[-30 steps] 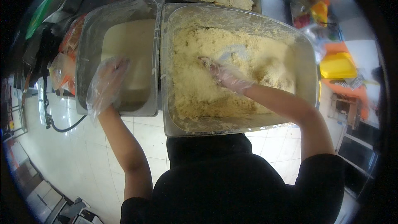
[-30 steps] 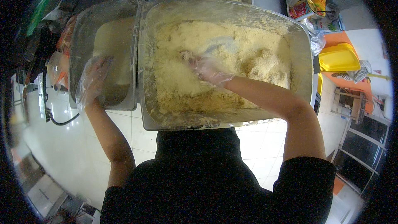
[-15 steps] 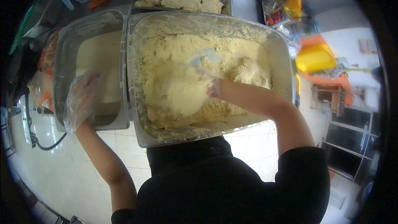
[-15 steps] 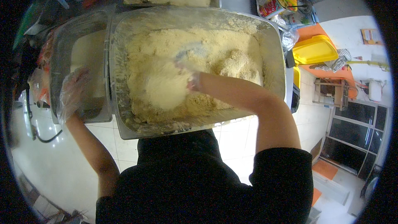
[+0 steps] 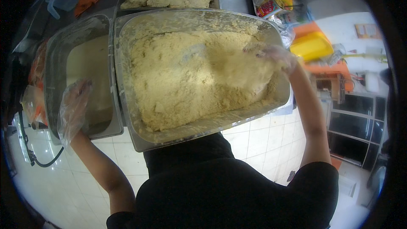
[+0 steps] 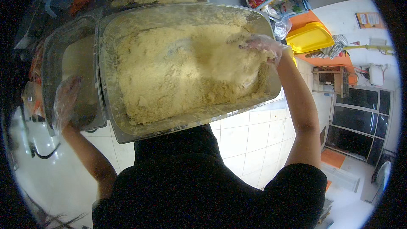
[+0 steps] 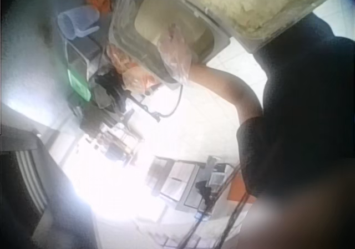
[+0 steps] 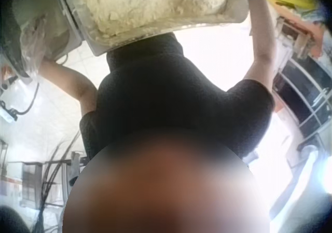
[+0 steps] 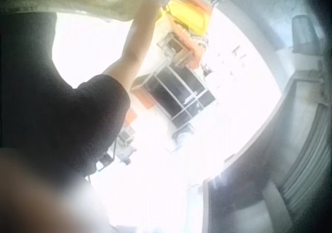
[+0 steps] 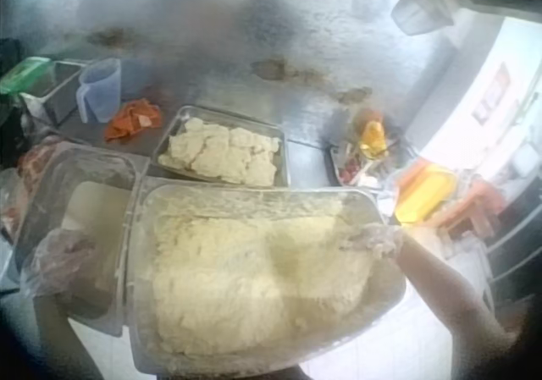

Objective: The person repeatedly dips a dough ball into a liquid batter and then into breadcrumbs, shaping it with gloved hands and placing the coated pieces into a tray. Later, the person uses scissors to cut open a plastic bag and transfers its contents into a container.

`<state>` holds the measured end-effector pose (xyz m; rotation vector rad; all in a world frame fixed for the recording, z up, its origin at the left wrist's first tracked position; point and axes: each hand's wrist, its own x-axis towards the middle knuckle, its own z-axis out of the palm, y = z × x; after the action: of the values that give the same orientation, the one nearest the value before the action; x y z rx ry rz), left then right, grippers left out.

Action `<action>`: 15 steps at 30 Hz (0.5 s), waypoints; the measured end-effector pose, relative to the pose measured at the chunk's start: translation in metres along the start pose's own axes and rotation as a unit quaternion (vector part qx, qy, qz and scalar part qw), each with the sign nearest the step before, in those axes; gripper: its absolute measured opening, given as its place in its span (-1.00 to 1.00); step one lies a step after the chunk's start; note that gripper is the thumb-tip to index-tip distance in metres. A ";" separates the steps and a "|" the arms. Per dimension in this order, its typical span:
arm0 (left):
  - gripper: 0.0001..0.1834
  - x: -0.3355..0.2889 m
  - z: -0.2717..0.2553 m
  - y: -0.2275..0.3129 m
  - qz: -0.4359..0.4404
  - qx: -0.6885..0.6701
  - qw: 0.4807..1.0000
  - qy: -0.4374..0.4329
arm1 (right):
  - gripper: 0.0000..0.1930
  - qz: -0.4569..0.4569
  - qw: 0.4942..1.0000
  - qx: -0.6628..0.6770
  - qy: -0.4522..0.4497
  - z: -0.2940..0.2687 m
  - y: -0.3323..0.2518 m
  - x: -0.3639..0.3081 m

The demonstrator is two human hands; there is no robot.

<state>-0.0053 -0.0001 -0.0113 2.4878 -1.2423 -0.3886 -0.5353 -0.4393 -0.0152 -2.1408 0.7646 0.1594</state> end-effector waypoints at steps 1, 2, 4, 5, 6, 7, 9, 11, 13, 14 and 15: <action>-0.61 0.000 -0.001 0.002 0.006 0.007 1.000 -0.005 | -0.59 0.013 1.000 0.001 -0.011 -0.005 0.020 0.008; -0.60 0.000 -0.002 0.004 -0.030 -0.016 0.999 -0.019 | -0.61 0.025 0.999 0.001 -0.022 -0.008 0.037 0.016; -0.58 -0.001 -0.005 0.007 -0.086 -0.072 0.993 -0.041 | -0.63 0.050 0.998 0.013 -0.028 -0.006 0.060 0.022; -0.57 -0.001 -0.006 0.007 -0.086 -0.053 0.994 -0.046 | -0.64 0.062 0.998 0.024 -0.023 -0.002 0.065 0.025; -0.56 -0.001 -0.006 0.007 -0.070 -0.042 0.996 -0.044 | -0.65 0.074 0.996 0.046 -0.001 0.004 0.066 0.025; -0.55 -0.001 -0.006 0.006 -0.053 -0.030 0.998 -0.033 | -0.65 0.085 0.994 0.068 0.020 0.010 0.062 0.025; -0.59 -0.003 -0.003 0.002 -0.028 -0.059 0.998 -0.007 | -0.63 0.117 0.987 0.095 0.049 0.023 0.044 0.028; -0.62 -0.006 0.000 -0.004 -0.009 -0.064 0.998 0.010 | -0.59 0.225 0.964 0.122 0.064 0.034 0.018 0.037; -0.64 -0.007 0.003 -0.011 0.003 -0.038 0.999 0.013 | -0.55 0.381 0.908 0.155 0.079 0.042 -0.008 0.052; -0.64 -0.007 0.004 -0.014 0.002 -0.028 1.000 0.008 | -0.53 0.420 0.889 0.163 0.081 0.045 -0.019 0.058; -0.65 -0.006 0.006 -0.017 0.002 -0.010 1.000 0.011 | -0.50 0.425 0.888 0.161 0.073 0.049 -0.029 0.063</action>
<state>0.0011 0.0135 -0.0228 2.4647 -1.2293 -0.3703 -0.4607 -0.4182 -0.0496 -1.3917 1.6586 0.3016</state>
